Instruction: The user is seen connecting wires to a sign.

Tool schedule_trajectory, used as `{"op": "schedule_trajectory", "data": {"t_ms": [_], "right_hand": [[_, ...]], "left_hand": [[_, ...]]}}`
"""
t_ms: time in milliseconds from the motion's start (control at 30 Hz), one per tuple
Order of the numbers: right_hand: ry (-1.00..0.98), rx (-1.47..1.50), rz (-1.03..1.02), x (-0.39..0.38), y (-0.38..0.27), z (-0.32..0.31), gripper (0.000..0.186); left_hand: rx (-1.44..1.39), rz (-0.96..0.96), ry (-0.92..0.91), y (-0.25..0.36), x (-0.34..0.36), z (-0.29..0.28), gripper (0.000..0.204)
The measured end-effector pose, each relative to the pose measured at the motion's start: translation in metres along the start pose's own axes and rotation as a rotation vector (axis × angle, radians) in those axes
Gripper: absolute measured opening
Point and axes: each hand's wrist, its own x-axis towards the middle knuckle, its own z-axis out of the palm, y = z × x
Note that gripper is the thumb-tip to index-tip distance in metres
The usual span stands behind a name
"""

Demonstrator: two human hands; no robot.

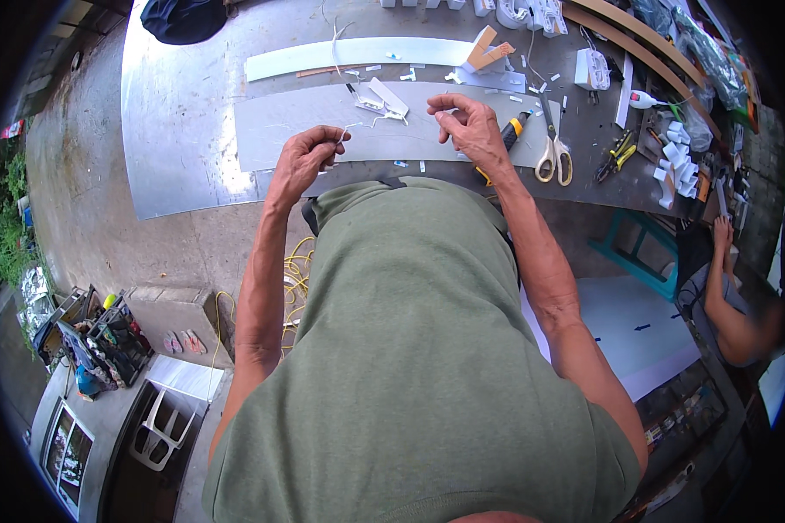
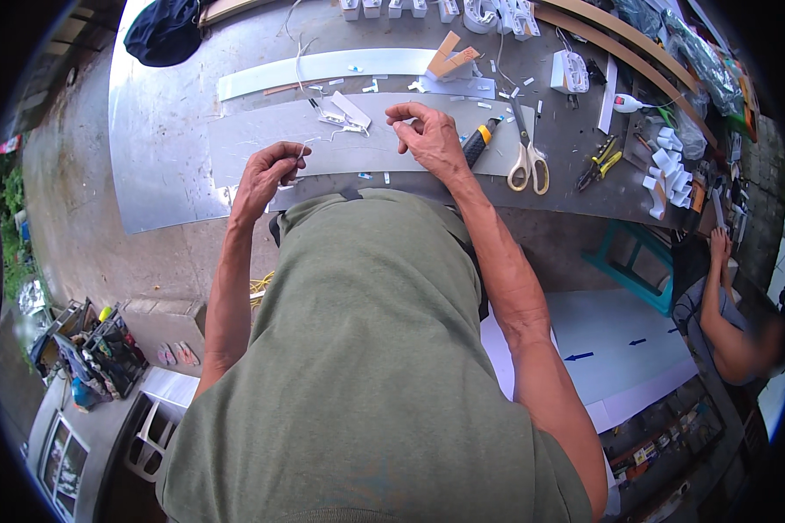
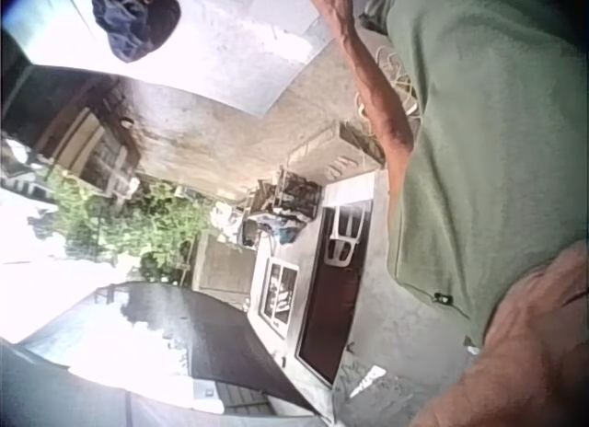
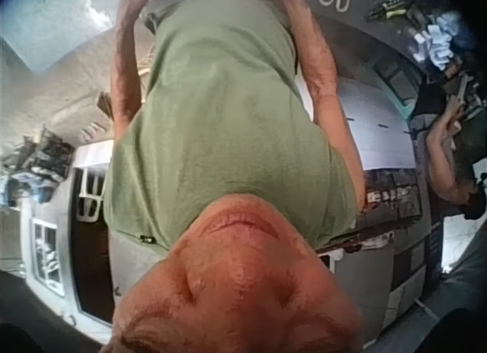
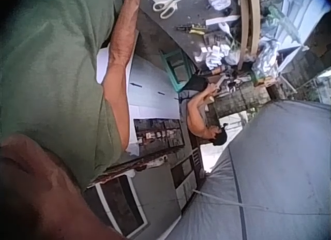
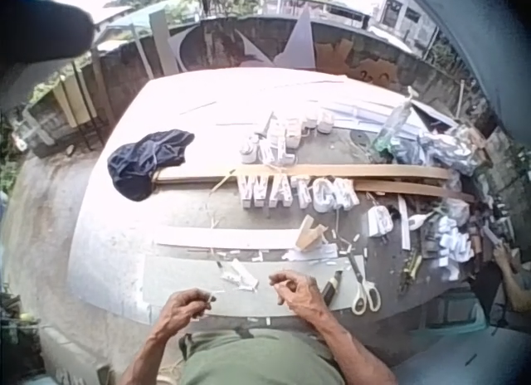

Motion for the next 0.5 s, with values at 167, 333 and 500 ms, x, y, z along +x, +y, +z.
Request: {"op": "schedule_trajectory", "data": {"t_ms": [167, 333, 500], "right_hand": [[-0.078, -0.023, -0.044, 0.007, -0.006, 0.010, 0.024], [-0.084, -0.004, -0.045, 0.007, -0.010, 0.009, 0.024], [0.017, 0.013, 0.026, -0.010, -0.010, -0.012, 0.025]], "left_hand": [[0.111, -0.028, 0.085, 0.017, -0.007, 0.005, 0.026], [0.115, 0.015, 0.155, 0.010, -0.005, 0.001, 0.025], [-0.001, 0.035, 0.171, 0.015, -0.007, 0.000, 0.024]]}}
